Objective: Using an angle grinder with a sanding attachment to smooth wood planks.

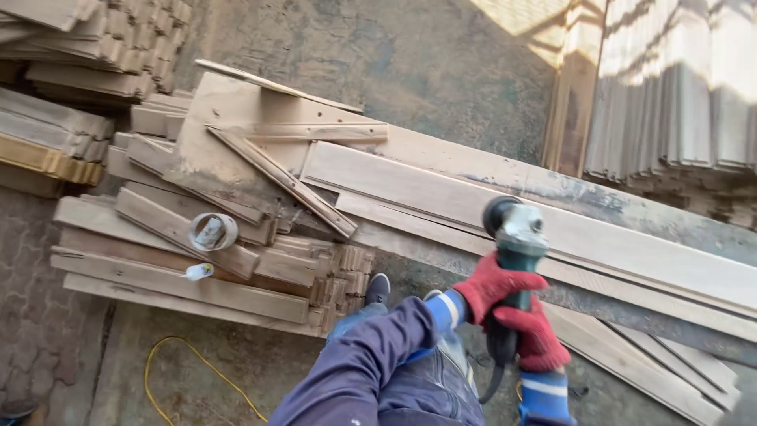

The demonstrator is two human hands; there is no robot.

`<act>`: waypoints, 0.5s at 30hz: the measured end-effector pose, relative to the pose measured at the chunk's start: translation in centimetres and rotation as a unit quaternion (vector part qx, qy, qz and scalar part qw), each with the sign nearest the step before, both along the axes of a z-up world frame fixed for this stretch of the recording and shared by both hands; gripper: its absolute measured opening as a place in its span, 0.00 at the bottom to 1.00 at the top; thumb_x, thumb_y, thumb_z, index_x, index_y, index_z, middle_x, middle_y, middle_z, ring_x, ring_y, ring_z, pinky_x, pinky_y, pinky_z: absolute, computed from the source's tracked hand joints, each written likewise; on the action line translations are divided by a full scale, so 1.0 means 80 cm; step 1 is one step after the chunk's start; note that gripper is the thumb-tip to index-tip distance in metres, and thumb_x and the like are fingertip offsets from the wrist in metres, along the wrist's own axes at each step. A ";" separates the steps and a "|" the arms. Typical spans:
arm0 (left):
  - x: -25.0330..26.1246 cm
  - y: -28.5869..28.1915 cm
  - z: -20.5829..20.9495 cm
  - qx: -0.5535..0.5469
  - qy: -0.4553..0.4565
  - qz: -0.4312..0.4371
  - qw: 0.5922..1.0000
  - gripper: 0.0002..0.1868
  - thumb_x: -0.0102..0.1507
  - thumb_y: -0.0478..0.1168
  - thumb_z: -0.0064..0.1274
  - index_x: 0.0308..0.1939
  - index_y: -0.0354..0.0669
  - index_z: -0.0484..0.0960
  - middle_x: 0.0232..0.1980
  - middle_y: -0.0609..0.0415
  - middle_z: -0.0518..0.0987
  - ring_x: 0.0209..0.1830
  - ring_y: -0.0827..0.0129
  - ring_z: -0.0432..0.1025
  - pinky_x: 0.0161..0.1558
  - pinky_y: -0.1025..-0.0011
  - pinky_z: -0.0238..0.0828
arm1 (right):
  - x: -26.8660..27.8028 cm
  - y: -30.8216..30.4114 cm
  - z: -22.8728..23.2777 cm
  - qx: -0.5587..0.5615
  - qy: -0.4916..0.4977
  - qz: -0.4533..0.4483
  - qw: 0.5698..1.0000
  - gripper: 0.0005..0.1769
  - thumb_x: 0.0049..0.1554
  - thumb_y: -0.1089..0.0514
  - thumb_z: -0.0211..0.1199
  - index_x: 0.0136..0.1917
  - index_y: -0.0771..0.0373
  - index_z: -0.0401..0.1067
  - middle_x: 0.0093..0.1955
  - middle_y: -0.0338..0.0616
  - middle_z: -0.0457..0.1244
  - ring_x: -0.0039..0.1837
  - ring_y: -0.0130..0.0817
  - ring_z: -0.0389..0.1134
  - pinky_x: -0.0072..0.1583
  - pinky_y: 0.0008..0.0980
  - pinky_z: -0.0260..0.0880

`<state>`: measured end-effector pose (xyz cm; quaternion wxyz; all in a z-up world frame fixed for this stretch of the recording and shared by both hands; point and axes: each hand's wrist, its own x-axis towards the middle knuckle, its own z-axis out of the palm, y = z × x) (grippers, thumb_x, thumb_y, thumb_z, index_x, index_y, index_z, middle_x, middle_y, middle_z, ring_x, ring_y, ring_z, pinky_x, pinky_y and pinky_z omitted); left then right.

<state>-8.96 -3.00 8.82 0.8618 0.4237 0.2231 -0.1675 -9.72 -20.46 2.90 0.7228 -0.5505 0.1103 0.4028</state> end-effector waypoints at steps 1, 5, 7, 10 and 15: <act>0.002 0.005 0.004 -0.014 0.023 0.032 0.999 0.26 0.46 0.37 0.67 0.47 0.38 0.78 0.40 0.50 0.80 0.35 0.66 0.74 0.42 0.69 0.75 | 0.006 0.001 -0.005 0.001 0.002 0.022 1.000 0.22 0.45 0.68 0.63 0.55 0.76 0.72 0.38 0.63 0.68 0.36 0.53 0.69 0.40 0.43 0.69; 0.023 -0.016 -0.025 -0.038 0.050 0.019 0.998 0.28 0.47 0.35 0.67 0.50 0.37 0.79 0.43 0.49 0.80 0.40 0.64 0.74 0.46 0.67 0.75 | 0.007 0.019 0.047 -0.053 0.020 -0.005 0.998 0.24 0.45 0.68 0.64 0.56 0.75 0.71 0.41 0.63 0.68 0.38 0.53 0.68 0.41 0.44 0.68; 0.040 -0.050 -0.055 0.033 0.094 0.024 0.995 0.33 0.39 0.42 0.80 0.45 0.44 0.82 0.34 0.48 0.82 0.36 0.58 0.80 0.42 0.60 0.80 | 0.001 0.032 0.075 -0.145 0.013 -0.120 0.982 0.30 0.32 0.71 0.75 0.50 0.66 0.74 0.38 0.54 0.65 0.40 0.48 0.69 0.45 0.45 0.71; 0.056 -0.078 -0.063 0.021 0.095 -0.005 0.995 0.41 0.37 0.43 0.80 0.52 0.40 0.80 0.41 0.42 0.81 0.46 0.50 0.79 0.51 0.54 0.77 | 0.009 0.010 0.073 -0.160 0.023 -0.145 0.976 0.29 0.33 0.70 0.75 0.51 0.65 0.74 0.38 0.54 0.65 0.39 0.48 0.68 0.45 0.47 0.71; 0.087 -0.101 -0.091 0.030 0.091 -0.037 0.995 0.43 0.36 0.41 0.80 0.54 0.37 0.79 0.44 0.40 0.81 0.50 0.45 0.78 0.54 0.50 0.75 | 0.022 -0.005 0.056 -0.161 0.038 -0.181 0.970 0.27 0.37 0.69 0.74 0.51 0.63 0.73 0.39 0.56 0.65 0.41 0.52 0.70 0.48 0.49 0.72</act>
